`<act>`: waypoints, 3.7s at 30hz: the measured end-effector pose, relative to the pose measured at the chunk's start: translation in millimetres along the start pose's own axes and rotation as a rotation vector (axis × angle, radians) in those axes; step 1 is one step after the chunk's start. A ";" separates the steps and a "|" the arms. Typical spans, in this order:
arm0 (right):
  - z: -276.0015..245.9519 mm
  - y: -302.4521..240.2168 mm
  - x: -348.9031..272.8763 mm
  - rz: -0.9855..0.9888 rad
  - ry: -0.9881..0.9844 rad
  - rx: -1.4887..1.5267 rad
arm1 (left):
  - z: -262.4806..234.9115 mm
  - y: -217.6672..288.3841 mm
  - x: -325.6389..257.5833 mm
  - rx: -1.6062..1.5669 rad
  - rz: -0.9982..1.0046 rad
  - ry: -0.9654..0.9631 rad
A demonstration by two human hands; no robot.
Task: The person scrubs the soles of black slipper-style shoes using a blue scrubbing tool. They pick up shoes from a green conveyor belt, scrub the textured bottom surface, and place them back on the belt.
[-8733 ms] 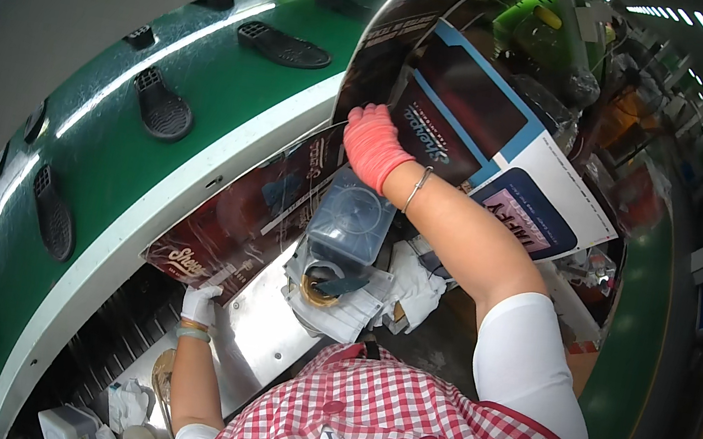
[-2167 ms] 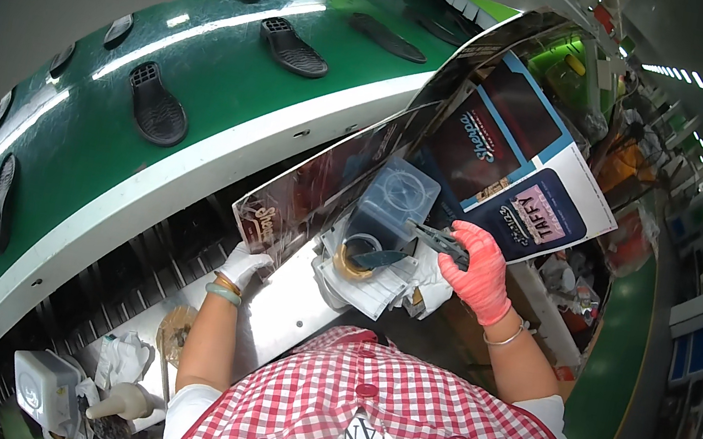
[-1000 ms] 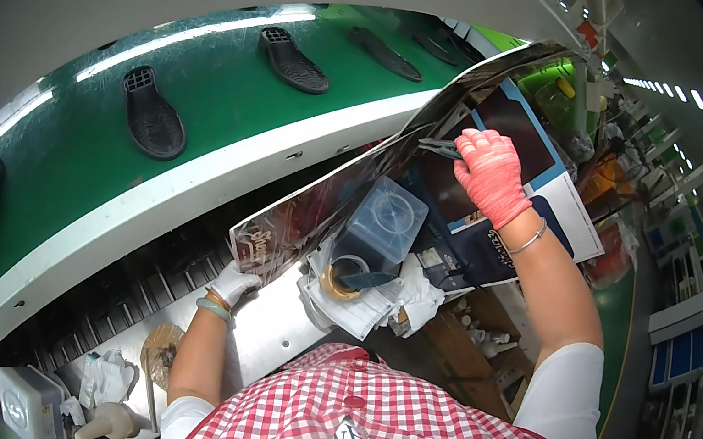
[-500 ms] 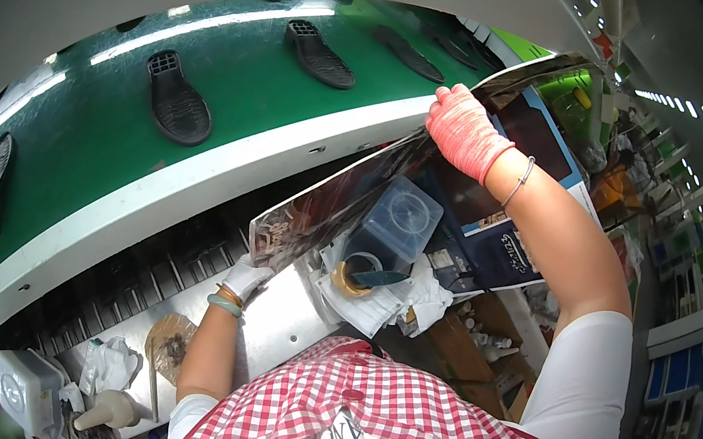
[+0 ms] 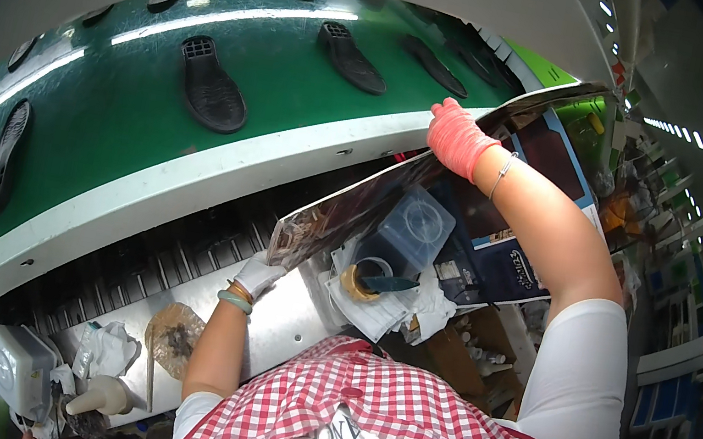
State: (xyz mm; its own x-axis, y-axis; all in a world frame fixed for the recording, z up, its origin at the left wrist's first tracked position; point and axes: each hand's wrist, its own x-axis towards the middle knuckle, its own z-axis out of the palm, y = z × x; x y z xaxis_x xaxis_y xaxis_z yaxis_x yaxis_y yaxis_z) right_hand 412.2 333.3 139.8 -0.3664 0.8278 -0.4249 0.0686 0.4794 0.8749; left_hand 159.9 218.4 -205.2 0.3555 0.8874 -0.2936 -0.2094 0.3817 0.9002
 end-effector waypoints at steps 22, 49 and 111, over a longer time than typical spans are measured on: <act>17.3 -37.0 -53.1 0.351 0.704 0.629 | -37.3 -9.6 -8.7 -0.639 0.094 -0.225; 195.2 -486.4 -164.2 2.234 0.558 2.752 | 18.0 0.9 286.1 1.490 0.550 -0.268; 249.5 -476.9 -103.3 2.146 0.119 2.339 | 193.0 -81.7 426.8 2.540 1.699 -0.358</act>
State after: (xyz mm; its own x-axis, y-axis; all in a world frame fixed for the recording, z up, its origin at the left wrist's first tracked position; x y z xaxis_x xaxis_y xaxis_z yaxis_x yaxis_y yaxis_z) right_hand 648.9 91.9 -291.5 0.8954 0.3753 -0.2397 -0.0740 -0.4054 -0.9111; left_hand 504.6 516.0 -341.9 0.9985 0.0255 0.0479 0.0540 -0.5530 -0.8314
